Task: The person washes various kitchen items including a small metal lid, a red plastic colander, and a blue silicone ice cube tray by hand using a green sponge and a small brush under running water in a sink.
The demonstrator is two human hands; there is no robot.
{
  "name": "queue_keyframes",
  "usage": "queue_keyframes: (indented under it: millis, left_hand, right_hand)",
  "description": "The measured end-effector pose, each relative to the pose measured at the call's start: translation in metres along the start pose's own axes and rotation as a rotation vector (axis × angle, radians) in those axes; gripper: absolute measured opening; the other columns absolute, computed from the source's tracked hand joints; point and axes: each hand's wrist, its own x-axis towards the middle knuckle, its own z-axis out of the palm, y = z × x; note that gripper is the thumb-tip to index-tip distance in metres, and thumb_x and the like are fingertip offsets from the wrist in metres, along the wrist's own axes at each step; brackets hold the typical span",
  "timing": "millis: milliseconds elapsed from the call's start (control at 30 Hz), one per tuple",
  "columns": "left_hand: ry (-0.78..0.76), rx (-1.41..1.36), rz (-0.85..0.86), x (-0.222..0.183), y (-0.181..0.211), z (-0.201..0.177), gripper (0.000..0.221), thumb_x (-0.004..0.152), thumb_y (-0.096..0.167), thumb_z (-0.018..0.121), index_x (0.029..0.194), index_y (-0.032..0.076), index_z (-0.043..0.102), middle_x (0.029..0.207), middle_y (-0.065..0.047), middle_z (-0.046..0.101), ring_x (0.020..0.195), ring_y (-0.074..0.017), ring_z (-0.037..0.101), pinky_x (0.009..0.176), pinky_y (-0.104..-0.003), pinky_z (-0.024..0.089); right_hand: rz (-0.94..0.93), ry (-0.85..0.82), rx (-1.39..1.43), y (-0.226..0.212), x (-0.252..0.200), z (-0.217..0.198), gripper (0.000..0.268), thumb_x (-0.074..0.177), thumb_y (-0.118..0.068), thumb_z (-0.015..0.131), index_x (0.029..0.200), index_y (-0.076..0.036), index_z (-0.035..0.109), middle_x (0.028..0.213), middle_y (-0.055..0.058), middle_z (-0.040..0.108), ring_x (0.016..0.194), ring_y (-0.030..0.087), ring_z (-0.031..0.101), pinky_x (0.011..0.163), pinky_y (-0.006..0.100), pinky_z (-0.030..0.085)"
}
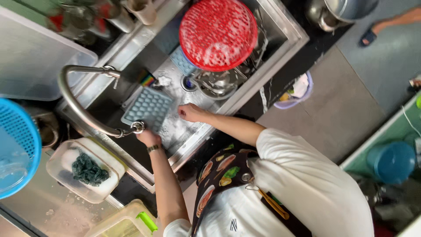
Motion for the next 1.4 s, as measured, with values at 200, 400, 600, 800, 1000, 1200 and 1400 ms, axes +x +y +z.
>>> queue_keyframes:
  millis: [200, 400, 600, 800, 1000, 1200, 1400]
  left_hand:
    - [-0.187, 0.27, 0.08, -0.03, 0.016, -0.006, 0.041, 0.095, 0.014, 0.075, 0.124, -0.012, 0.064, 0.133, -0.031, 0.062, 0.136, -0.0344, 0.049, 0.114, -0.054, 0.037]
    - [-0.124, 0.042, -0.291, -0.025, -0.019, -0.03, 0.047, 0.093, 0.035, 0.081, 0.123, 0.007, 0.058, 0.114, -0.02, 0.069, 0.101, -0.0352, 0.069, 0.079, -0.056, 0.061]
    - [-0.1, -0.064, -0.3, -0.021, -0.052, -0.052, 0.048, 0.096, 0.044, 0.08, 0.123, 0.014, 0.056, 0.111, -0.017, 0.068, 0.094, -0.032, 0.071, 0.076, -0.052, 0.064]
    - [-0.107, -0.129, -0.542, 0.024, -0.064, -0.071, 0.046, 0.085, 0.023, 0.081, 0.126, 0.012, 0.062, 0.117, -0.009, 0.071, 0.108, -0.0344, 0.071, 0.09, -0.054, 0.061]
    - [-0.313, 0.483, 0.067, 0.049, -0.041, -0.035, 0.047, 0.085, 0.001, 0.078, 0.13, -0.004, 0.064, 0.122, -0.024, 0.068, 0.12, -0.0337, 0.062, 0.102, -0.053, 0.046]
    - [-0.242, 0.209, -0.027, 0.043, -0.073, -0.02, 0.036, 0.088, 0.003, 0.071, 0.122, 0.006, 0.059, 0.097, -0.005, 0.062, 0.089, -0.0195, 0.061, 0.075, -0.036, 0.055]
    - [-0.155, -0.028, -0.031, 0.071, -0.106, -0.046, 0.024, 0.093, 0.007, 0.066, 0.115, -0.002, 0.063, 0.107, -0.013, 0.064, 0.101, -0.0184, 0.054, 0.094, -0.044, 0.051]
  right_hand:
    - [-0.008, 0.114, 0.2, -0.059, -0.009, -0.009, 0.013, 0.091, -0.03, 0.07, 0.099, -0.02, 0.07, 0.081, 0.002, 0.075, 0.084, 0.027, 0.074, 0.076, 0.041, 0.056]
    - [-0.379, 0.227, 0.069, -0.112, 0.007, 0.012, 0.014, 0.091, -0.024, 0.07, 0.104, -0.02, 0.069, 0.106, 0.002, 0.07, 0.105, 0.03, 0.069, 0.09, 0.041, 0.058]
    - [-0.174, 0.11, 0.344, -0.107, 0.079, 0.074, 0.022, 0.084, -0.021, 0.067, 0.104, -0.029, 0.069, 0.101, 0.001, 0.071, 0.109, 0.028, 0.068, 0.097, 0.045, 0.056]
    - [-0.097, -0.171, 0.858, -0.108, 0.075, 0.073, 0.049, 0.077, 0.006, 0.067, 0.125, -0.007, 0.069, 0.092, 0.011, 0.073, 0.074, 0.022, 0.074, 0.063, 0.034, 0.064]
    - [0.213, 0.101, 0.658, -0.051, 0.052, 0.066, 0.045, 0.103, -0.054, 0.057, 0.115, -0.014, 0.076, 0.078, 0.008, 0.073, 0.06, 0.02, 0.066, 0.037, 0.032, 0.047]
    - [0.02, 0.104, 0.264, -0.05, -0.048, -0.046, 0.042, 0.1, -0.037, 0.066, 0.071, -0.009, 0.078, 0.057, 0.01, 0.067, 0.061, 0.028, 0.068, 0.057, 0.041, 0.052]
    - [0.059, -0.145, -0.351, 0.01, -0.067, -0.075, 0.026, 0.099, -0.04, 0.058, 0.097, -0.021, 0.075, 0.081, 0.01, 0.073, 0.088, 0.035, 0.073, 0.076, 0.05, 0.058]
